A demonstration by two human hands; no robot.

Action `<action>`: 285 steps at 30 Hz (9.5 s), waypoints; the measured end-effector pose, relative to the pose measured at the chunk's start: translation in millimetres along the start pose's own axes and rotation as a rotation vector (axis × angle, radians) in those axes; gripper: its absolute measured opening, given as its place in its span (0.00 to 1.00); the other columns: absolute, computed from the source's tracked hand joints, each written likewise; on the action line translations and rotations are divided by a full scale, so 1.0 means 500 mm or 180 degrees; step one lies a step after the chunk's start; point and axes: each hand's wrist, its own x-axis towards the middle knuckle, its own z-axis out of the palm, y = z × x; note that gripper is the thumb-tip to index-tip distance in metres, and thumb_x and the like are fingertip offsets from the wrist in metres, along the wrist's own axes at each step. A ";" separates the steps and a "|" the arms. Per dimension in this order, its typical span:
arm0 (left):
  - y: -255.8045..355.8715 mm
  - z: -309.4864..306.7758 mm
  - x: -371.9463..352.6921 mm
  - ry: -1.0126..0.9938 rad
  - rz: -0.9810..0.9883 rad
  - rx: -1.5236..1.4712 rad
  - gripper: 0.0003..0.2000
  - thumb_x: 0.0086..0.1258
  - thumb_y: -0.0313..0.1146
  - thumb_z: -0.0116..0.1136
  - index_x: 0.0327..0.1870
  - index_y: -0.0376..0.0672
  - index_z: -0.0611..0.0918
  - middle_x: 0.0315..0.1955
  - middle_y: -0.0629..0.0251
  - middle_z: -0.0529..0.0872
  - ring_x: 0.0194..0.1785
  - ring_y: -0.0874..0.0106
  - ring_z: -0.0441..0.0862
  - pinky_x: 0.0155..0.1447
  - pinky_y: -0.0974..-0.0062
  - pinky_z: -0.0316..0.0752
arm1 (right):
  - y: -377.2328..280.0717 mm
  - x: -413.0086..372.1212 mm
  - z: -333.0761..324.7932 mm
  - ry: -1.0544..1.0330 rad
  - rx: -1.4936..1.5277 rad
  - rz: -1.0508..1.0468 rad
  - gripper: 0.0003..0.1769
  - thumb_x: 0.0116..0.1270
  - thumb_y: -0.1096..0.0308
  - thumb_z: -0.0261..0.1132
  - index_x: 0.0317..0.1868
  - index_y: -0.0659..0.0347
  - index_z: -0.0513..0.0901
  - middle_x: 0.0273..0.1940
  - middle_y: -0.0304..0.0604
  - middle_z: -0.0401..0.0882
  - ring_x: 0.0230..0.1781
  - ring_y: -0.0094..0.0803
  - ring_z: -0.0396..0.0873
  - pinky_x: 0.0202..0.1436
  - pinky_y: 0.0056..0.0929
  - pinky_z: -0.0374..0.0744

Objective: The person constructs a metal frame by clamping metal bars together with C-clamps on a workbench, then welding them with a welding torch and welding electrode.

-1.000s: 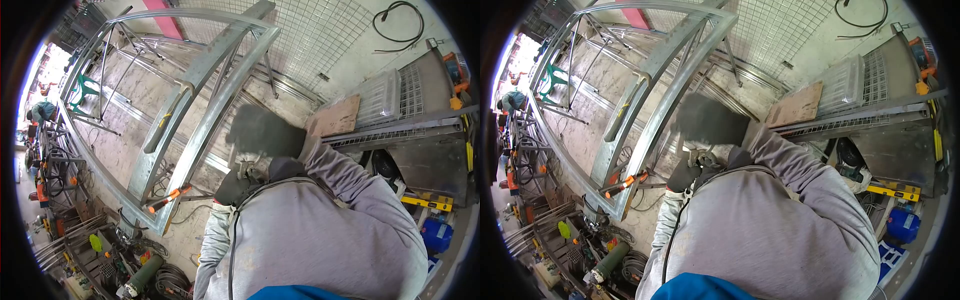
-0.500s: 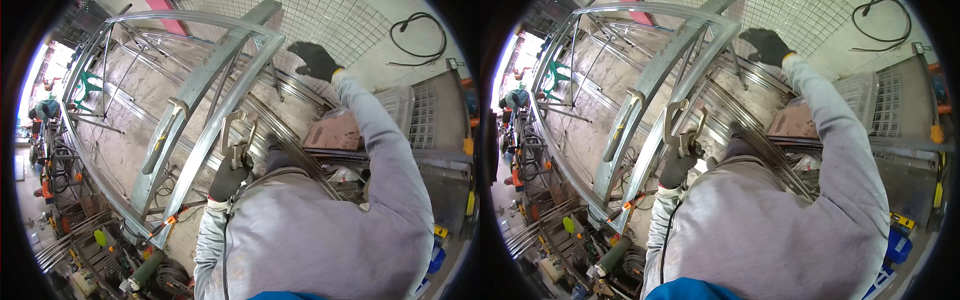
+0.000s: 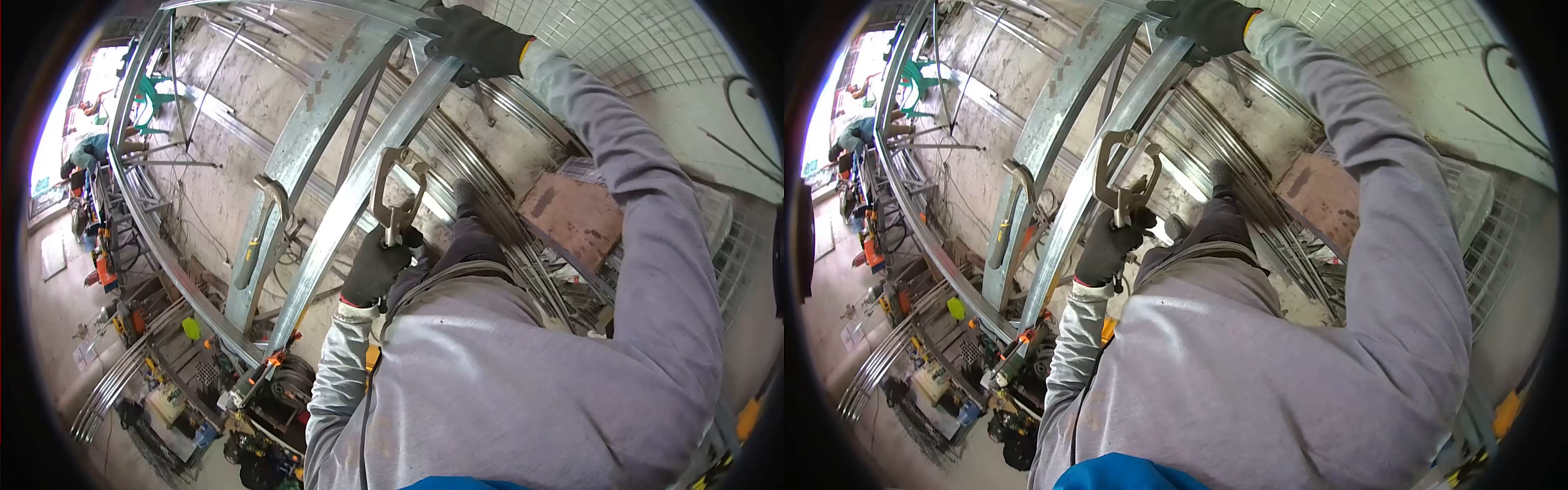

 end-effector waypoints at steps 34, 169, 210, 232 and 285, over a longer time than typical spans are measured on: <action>-0.081 0.036 0.175 0.0448 0.0165 0.0539 0.07 0.81 0.25 0.59 0.53 0.39 0.86 0.34 0.72 0.86 0.32 0.81 0.79 0.35 0.78 0.73 | 0.053 0.021 0.035 -0.0314 0.0377 -0.1055 0.39 0.54 0.49 0.82 0.64 0.56 0.87 0.73 0.45 0.74 0.84 0.55 0.59 0.89 0.59 0.53; -0.025 0.049 0.202 0.0667 -0.0450 0.0835 0.16 0.73 0.26 0.62 0.60 0.34 0.85 0.38 0.60 0.90 0.39 0.71 0.86 0.43 0.68 0.80 | 0.068 0.031 0.075 0.0682 0.0183 -0.1512 0.19 0.48 0.56 0.77 0.39 0.57 0.90 0.49 0.45 0.86 0.73 0.57 0.75 0.84 0.59 0.63; -0.193 0.007 0.186 -0.0133 0.1414 0.4171 0.18 0.75 0.36 0.61 0.62 0.38 0.84 0.39 0.58 0.88 0.42 0.57 0.88 0.45 0.57 0.79 | -0.304 0.003 0.019 0.1741 0.5224 0.4832 0.18 0.78 0.56 0.69 0.53 0.64 0.81 0.28 0.40 0.76 0.29 0.26 0.76 0.36 0.37 0.77; -0.157 -0.024 0.178 -0.0506 0.0761 0.4649 0.17 0.81 0.38 0.56 0.64 0.43 0.82 0.41 0.62 0.89 0.40 0.65 0.91 0.38 0.66 0.85 | -0.261 -0.032 0.418 0.2934 0.4257 0.2247 0.15 0.89 0.56 0.59 0.54 0.61 0.80 0.41 0.34 0.80 0.39 0.25 0.77 0.49 0.33 0.83; -0.115 0.033 0.220 0.0729 0.1062 0.2236 0.12 0.73 0.29 0.63 0.54 0.34 0.82 0.38 0.52 0.87 0.44 0.52 0.87 0.50 0.54 0.80 | -0.695 -0.134 0.305 0.1391 0.6108 0.1715 0.46 0.60 0.52 0.87 0.73 0.61 0.76 0.70 0.52 0.82 0.72 0.44 0.80 0.71 0.41 0.79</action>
